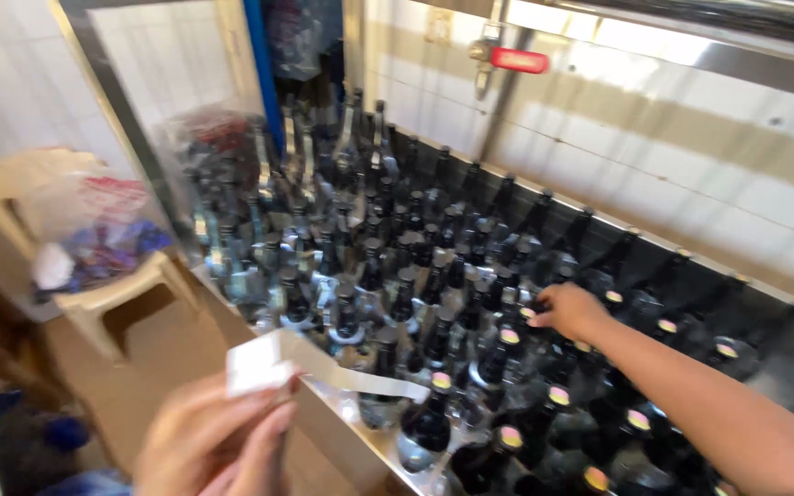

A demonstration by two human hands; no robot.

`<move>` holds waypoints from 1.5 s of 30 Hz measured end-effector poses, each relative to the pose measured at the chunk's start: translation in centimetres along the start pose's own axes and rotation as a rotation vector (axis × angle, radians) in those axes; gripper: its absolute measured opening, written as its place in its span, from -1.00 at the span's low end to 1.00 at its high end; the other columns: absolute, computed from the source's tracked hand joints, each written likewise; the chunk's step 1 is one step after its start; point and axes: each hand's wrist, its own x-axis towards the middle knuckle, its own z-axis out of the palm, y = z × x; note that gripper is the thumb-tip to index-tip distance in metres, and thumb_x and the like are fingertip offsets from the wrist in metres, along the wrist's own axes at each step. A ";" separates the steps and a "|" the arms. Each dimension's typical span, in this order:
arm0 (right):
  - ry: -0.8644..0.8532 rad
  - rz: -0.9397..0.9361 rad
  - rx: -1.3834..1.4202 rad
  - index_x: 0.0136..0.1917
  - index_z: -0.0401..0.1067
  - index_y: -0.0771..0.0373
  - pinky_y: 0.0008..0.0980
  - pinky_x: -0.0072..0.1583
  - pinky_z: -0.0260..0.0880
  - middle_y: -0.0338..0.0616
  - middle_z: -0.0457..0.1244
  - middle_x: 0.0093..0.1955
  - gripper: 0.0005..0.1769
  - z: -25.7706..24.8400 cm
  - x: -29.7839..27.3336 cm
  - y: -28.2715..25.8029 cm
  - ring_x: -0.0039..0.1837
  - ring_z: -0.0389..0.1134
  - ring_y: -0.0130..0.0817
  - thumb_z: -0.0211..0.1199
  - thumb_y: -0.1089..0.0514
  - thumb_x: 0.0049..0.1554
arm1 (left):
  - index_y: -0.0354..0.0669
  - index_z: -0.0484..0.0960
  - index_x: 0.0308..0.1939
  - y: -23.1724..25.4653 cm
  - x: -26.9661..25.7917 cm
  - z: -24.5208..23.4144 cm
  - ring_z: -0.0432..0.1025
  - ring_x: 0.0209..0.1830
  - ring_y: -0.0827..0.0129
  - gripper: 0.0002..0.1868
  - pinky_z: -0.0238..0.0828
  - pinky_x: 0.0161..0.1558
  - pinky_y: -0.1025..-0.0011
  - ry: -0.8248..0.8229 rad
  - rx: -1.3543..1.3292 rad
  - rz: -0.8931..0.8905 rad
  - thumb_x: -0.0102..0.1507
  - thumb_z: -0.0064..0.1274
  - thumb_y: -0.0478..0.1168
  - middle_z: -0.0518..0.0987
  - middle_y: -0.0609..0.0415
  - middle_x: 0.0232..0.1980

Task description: Manually peeling small adhesive labels from a strip and applying them to the caps of dark glass bottles arranged in a rack.

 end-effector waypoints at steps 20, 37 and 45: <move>0.176 -0.841 1.428 -0.11 0.49 0.23 -0.43 -0.09 0.32 -0.21 0.34 -0.20 -0.65 -14.4 -27.3 -39.2 -0.16 0.34 -0.47 0.29 -0.07 0.34 | 0.03 0.67 0.20 -9.8 2.4 3.1 0.47 0.07 0.33 -0.32 0.36 0.14 0.27 -0.358 -0.272 -0.284 0.14 0.31 0.30 0.66 0.16 0.03; -0.335 -0.631 1.903 0.63 0.08 0.17 -0.40 0.41 0.48 -0.22 0.08 0.39 -0.26 5.4 -18.2 -63.5 0.26 0.30 -0.50 -0.12 0.32 0.18 | 0.14 0.49 -0.15 -29.1 3.2 -6.7 0.12 -0.62 0.56 -0.67 0.00 -0.61 0.64 0.557 -1.401 -0.792 0.64 -0.30 0.00 0.11 0.38 -0.50; -0.043 -1.209 1.428 0.72 0.20 0.30 -0.17 0.68 -0.07 0.08 -0.13 0.80 -0.05 5.4 -17.3 -65.7 0.77 -0.13 -0.11 -0.05 -0.38 0.34 | -0.28 0.55 0.29 -26.9 1.8 -7.0 0.46 0.00 0.23 -0.58 0.36 -0.01 0.51 0.667 -0.302 -0.854 0.45 -0.31 -0.50 0.55 -0.14 -0.02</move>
